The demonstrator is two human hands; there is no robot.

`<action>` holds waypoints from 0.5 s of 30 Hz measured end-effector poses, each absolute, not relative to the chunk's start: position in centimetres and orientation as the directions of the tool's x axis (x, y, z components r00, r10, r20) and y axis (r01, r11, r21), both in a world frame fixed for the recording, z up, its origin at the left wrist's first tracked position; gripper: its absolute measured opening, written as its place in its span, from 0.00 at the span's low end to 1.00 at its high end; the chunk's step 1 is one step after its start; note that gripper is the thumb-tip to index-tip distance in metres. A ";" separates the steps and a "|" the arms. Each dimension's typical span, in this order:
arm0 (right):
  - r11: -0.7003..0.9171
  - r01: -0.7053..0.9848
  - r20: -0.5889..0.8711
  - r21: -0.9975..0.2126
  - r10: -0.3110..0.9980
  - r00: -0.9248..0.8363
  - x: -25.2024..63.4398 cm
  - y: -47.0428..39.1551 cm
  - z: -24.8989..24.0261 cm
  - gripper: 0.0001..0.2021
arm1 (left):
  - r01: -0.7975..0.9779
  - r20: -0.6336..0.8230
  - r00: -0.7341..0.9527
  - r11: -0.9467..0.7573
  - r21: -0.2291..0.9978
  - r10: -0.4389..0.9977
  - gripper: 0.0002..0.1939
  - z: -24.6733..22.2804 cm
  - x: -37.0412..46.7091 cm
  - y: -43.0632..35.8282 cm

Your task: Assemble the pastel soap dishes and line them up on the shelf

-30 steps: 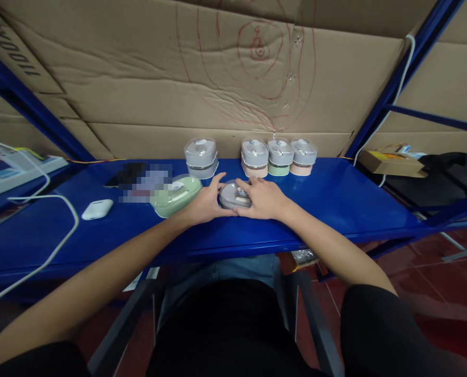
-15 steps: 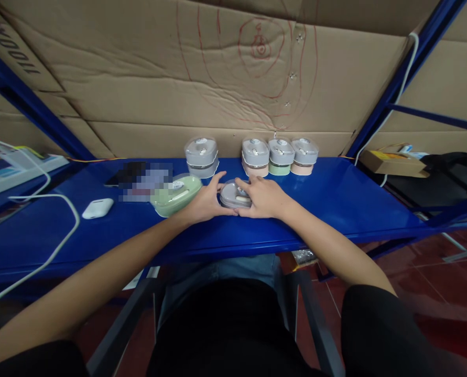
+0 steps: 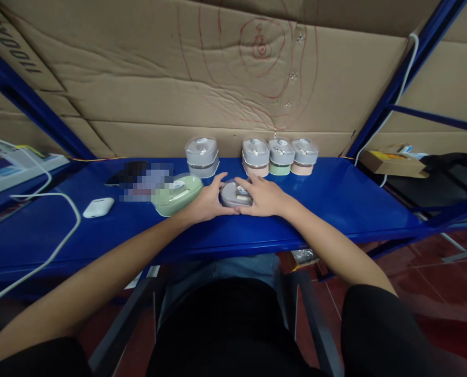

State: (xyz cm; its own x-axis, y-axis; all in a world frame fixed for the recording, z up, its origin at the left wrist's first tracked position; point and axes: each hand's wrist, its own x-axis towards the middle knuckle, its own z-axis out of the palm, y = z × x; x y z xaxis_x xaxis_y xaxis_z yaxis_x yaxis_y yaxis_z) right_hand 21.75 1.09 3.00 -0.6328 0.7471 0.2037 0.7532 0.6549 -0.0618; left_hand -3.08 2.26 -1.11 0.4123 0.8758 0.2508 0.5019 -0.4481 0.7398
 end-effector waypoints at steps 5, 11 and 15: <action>0.671 0.719 0.225 -0.183 0.740 -0.633 22.2 2.1 2.4 0.51 | 0.519 0.269 0.414 -0.469 0.715 0.869 0.70 -1.2 -3.1 2.3; 0.659 0.711 0.220 -0.245 0.752 -0.621 22.5 2.6 2.5 0.52 | 0.551 0.290 0.412 -0.489 0.676 0.864 0.69 -1.3 -3.2 2.4; 0.660 0.706 0.218 -0.259 0.752 -0.622 22.4 2.5 2.7 0.51 | 0.530 0.342 0.437 -0.545 0.649 0.832 0.68 -1.4 -3.2 2.3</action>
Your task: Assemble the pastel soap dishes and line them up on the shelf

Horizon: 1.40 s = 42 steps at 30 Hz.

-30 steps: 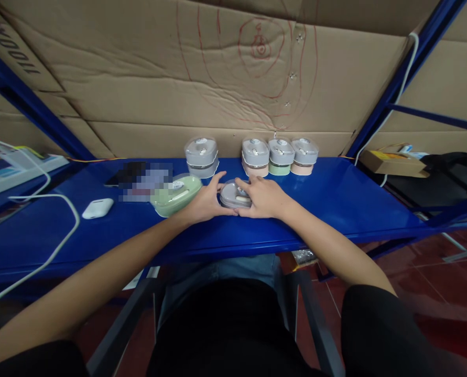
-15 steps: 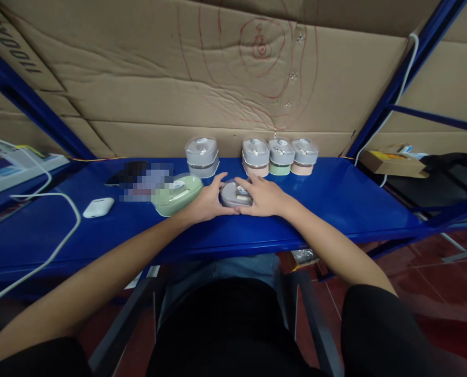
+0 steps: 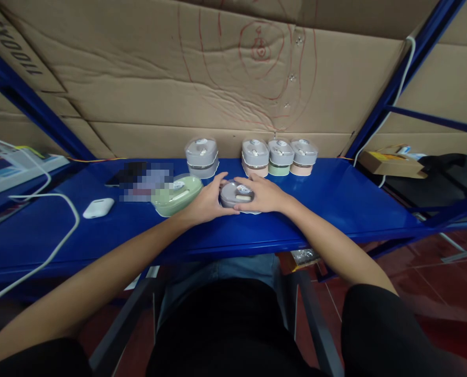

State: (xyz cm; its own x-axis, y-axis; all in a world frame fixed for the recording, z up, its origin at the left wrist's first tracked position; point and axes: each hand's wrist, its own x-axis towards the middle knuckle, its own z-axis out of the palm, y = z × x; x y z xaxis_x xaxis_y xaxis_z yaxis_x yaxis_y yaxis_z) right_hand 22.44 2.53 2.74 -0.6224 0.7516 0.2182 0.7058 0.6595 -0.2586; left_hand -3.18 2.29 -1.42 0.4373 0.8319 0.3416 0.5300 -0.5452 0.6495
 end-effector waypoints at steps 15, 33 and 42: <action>0.720 0.509 0.227 -0.471 0.657 -0.719 24.8 5.4 1.7 0.60 | 0.461 0.316 0.503 -0.559 0.689 0.804 0.52 0.2 -3.2 1.3; 0.708 0.542 0.157 -0.452 0.662 -0.733 24.9 4.0 3.7 0.50 | 0.560 0.262 0.518 -0.554 0.615 0.814 0.58 1.3 -3.4 0.9; 0.691 0.535 0.185 -0.486 0.680 -0.710 25.3 4.8 2.9 0.55 | 0.676 0.592 0.403 -0.663 0.321 0.698 0.42 3.1 -5.5 1.4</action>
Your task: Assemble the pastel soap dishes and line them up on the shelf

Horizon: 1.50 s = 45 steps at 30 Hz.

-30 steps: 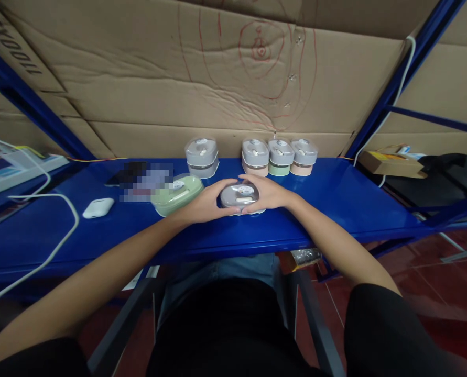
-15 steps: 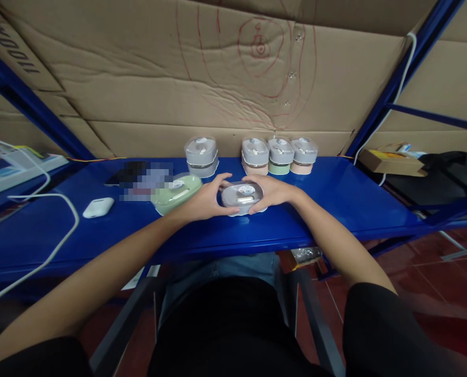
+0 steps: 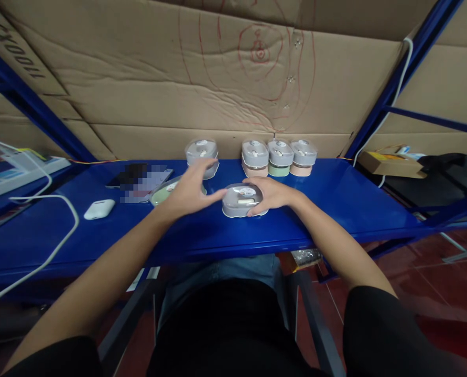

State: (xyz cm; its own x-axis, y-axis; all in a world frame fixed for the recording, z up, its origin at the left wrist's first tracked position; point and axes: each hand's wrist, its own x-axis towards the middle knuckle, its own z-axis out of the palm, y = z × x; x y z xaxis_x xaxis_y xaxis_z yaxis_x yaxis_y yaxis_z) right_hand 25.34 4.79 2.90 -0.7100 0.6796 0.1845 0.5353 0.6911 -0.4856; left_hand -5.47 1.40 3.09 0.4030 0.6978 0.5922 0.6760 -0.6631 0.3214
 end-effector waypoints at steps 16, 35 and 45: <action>0.687 0.589 0.212 -0.426 0.708 -0.673 26.6 5.0 3.4 0.56 | 0.994 -0.104 0.094 -0.087 0.072 0.990 0.48 6.2 -11.6 2.9; 0.655 0.631 0.487 -0.417 0.746 -0.454 23.6 3.5 3.5 0.58 | 0.732 0.293 0.408 -0.502 0.461 0.865 0.69 1.1 -6.7 3.8; 0.457 0.812 0.562 -0.364 0.802 -0.199 19.9 3.6 2.2 0.59 | 0.732 0.368 0.269 -0.437 0.523 0.890 0.50 -0.2 -5.1 4.1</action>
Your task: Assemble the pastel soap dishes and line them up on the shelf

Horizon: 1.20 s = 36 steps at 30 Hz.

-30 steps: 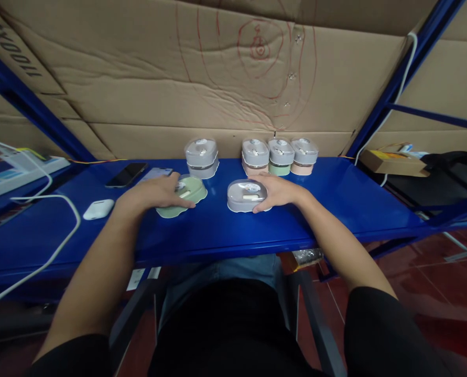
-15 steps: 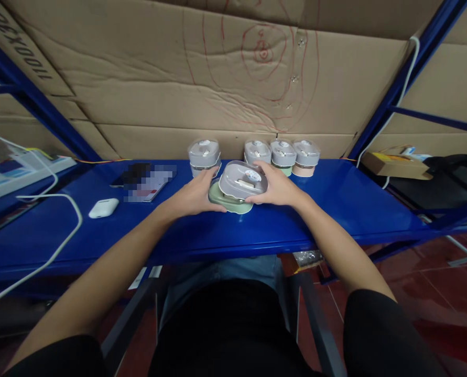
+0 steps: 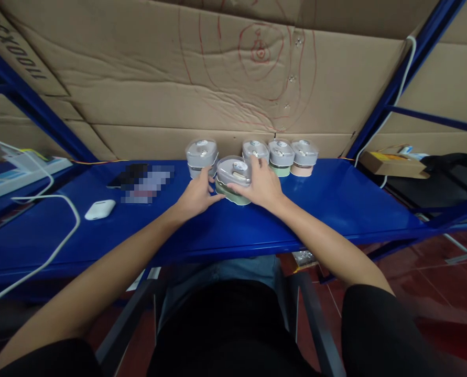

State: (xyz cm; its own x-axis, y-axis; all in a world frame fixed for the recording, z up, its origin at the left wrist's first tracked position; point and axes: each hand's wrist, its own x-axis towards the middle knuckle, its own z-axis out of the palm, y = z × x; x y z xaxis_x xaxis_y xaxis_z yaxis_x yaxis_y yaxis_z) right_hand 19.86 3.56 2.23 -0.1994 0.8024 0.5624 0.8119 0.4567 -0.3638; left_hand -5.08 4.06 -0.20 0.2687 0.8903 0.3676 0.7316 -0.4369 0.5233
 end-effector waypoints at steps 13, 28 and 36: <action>0.492 0.765 0.410 -0.415 0.852 -0.326 22.5 2.3 3.0 0.55 | 0.712 0.391 0.245 -0.439 0.549 0.887 0.12 0.9 -3.6 2.5; 0.521 0.788 0.481 -0.327 0.810 -0.336 19.9 4.1 0.2 0.51 | 0.681 0.389 0.226 -0.430 0.592 0.893 0.31 0.2 -3.8 3.0; 0.480 0.837 0.428 -0.263 0.836 -0.345 19.1 5.0 -0.2 0.51 | 0.633 0.397 0.287 -0.483 0.604 0.872 0.33 -0.5 -4.2 5.4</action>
State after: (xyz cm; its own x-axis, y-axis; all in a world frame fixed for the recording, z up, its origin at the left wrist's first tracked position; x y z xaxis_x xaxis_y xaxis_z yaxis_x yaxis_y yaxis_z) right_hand 19.06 5.00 -0.24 -0.3446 0.8357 0.4275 0.8369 0.4798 -0.2634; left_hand -4.23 5.36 -0.53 0.2866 0.8720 0.3968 0.6334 -0.4832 0.6044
